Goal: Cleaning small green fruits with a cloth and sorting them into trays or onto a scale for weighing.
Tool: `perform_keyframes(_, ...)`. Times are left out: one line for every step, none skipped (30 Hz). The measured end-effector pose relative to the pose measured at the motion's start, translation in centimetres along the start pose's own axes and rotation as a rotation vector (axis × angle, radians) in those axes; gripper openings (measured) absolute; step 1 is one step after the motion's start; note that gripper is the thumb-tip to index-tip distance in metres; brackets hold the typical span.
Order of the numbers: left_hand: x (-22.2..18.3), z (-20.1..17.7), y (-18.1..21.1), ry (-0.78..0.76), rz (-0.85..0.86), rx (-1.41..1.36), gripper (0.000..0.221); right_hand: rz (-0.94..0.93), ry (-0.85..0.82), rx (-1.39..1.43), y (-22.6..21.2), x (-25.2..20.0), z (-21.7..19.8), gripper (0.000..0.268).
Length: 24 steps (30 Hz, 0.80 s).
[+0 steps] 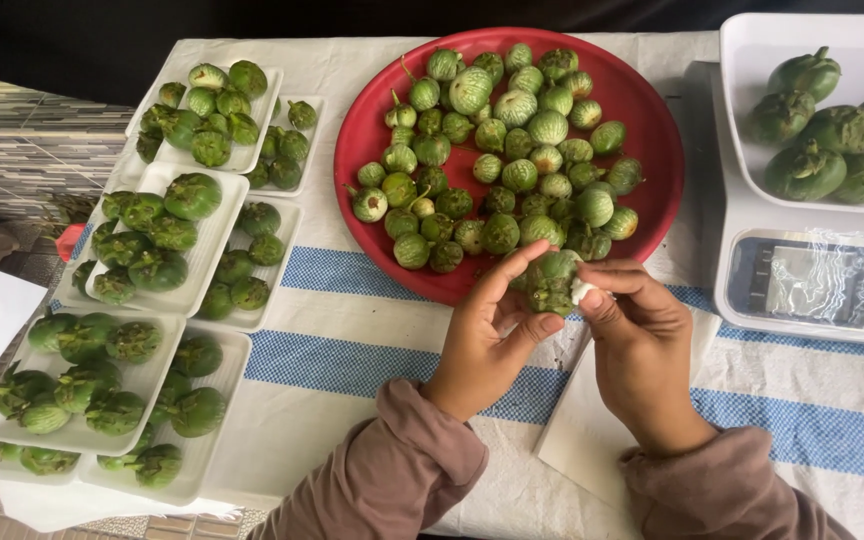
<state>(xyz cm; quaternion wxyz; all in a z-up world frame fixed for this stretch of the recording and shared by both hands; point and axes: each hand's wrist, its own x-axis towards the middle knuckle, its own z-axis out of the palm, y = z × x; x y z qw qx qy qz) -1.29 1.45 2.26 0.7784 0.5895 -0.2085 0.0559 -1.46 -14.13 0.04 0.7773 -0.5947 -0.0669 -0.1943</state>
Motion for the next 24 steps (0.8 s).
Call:
perform_keyframes(0.1,0.0,0.2,-0.016,-0.012,-0.024,0.064,0.053,0.019,0.103,0.4,0.1,-0.1,0.015)
perform_keyframes(0.1,0.0,0.2,-0.015,-0.013,-0.024,0.064,0.054,0.019,0.103,1.0,0.2,-0.5,0.015)
perform_keyframes(0.2,-0.1,0.1,-0.043,-0.021,-0.082,0.064,0.093,0.035,0.167,1.5,0.2,-0.9,0.015)
perform_keyframes(0.2,-0.1,0.0,-0.070,-0.029,-0.141,0.064,0.133,0.051,0.231,2.1,0.3,-1.2,0.014)
perform_keyframes(0.1,0.0,0.2,-0.070,-0.030,-0.140,0.064,0.134,0.051,0.232,1.9,0.4,-1.2,0.014)
perform_keyframes(0.0,0.2,0.4,-0.087,-0.055,-0.174,0.064,0.164,0.054,0.255,1.6,0.5,-1.1,0.015)
perform_keyframes(-0.1,0.4,0.6,-0.108,-0.081,-0.210,0.064,0.193,0.058,0.278,1.4,0.6,-1.1,0.017)
perform_keyframes(-0.1,0.4,0.7,-0.110,-0.082,-0.210,0.064,0.192,0.061,0.278,1.0,0.6,-0.7,0.017)
perform_keyframes(-0.1,0.5,0.8,-0.099,-0.087,-0.200,0.064,0.150,0.060,0.222,0.6,0.6,-0.5,0.016)
perform_keyframes(-0.1,0.5,0.9,-0.089,-0.092,-0.191,0.064,0.108,0.060,0.167,0.2,0.7,-0.1,0.015)
perform_keyframes(-0.1,0.4,0.7,-0.089,-0.092,-0.191,0.064,0.108,0.061,0.166,-0.4,0.9,-0.3,0.015)
perform_keyframes(-0.1,0.4,0.6,-0.080,-0.091,-0.159,0.064,-0.006,0.009,-0.022,-0.9,1.0,-0.4,0.015)
perform_keyframes(-0.1,0.3,0.4,-0.071,-0.091,-0.128,0.065,-0.120,-0.042,-0.212,-1.4,1.2,-0.6,0.014)
perform_keyframes(-0.1,0.2,0.2,-0.072,-0.092,-0.129,0.065,-0.120,-0.041,-0.213,-1.7,1.1,-0.2,0.014)
perform_keyframes(-0.1,0.1,0.0,-0.053,-0.087,-0.104,0.064,-0.223,-0.089,-0.350,-1.9,1.0,0.1,0.014)
perform_keyframes(-0.2,0.1,-0.2,-0.034,-0.083,-0.080,0.064,-0.326,-0.137,-0.488,-2.1,0.9,0.5,0.015)
perform_keyframes(0.0,-0.2,0.0,-0.030,-0.082,-0.078,0.064,-0.326,-0.141,-0.486,-2.3,0.9,0.5,0.015)
perform_keyframes(0.1,-0.5,0.3,-0.057,-0.054,-0.047,0.061,-0.317,-0.141,-0.495,-2.4,0.9,0.5,0.014)
perform_keyframes(0.2,-0.8,0.5,-0.085,-0.027,-0.018,0.059,-0.308,-0.139,-0.506,-2.5,0.9,0.4,0.014)
perform_keyframes(0.1,-0.7,0.4,-0.083,-0.027,-0.018,0.059,-0.307,-0.141,-0.506,-2.4,0.9,0.2,0.014)
perform_keyframes(0.1,-0.5,0.3,-0.096,-0.024,-0.028,0.059,-0.230,-0.115,-0.413,-2.3,0.9,0.0,0.015)
perform_keyframes(0.1,-0.4,0.1,-0.108,-0.020,-0.038,0.060,-0.152,-0.089,-0.320,-2.2,1.0,-0.2,0.017)
perform_keyframes(0.0,-0.2,0.1,-0.104,-0.018,-0.039,0.060,-0.152,-0.094,-0.321,-1.8,1.2,-0.4,0.017)
perform_keyframes(-0.2,0.0,0.0,-0.128,-0.022,-0.052,0.059,-0.100,-0.068,-0.210,-1.4,1.4,-0.6,0.019)
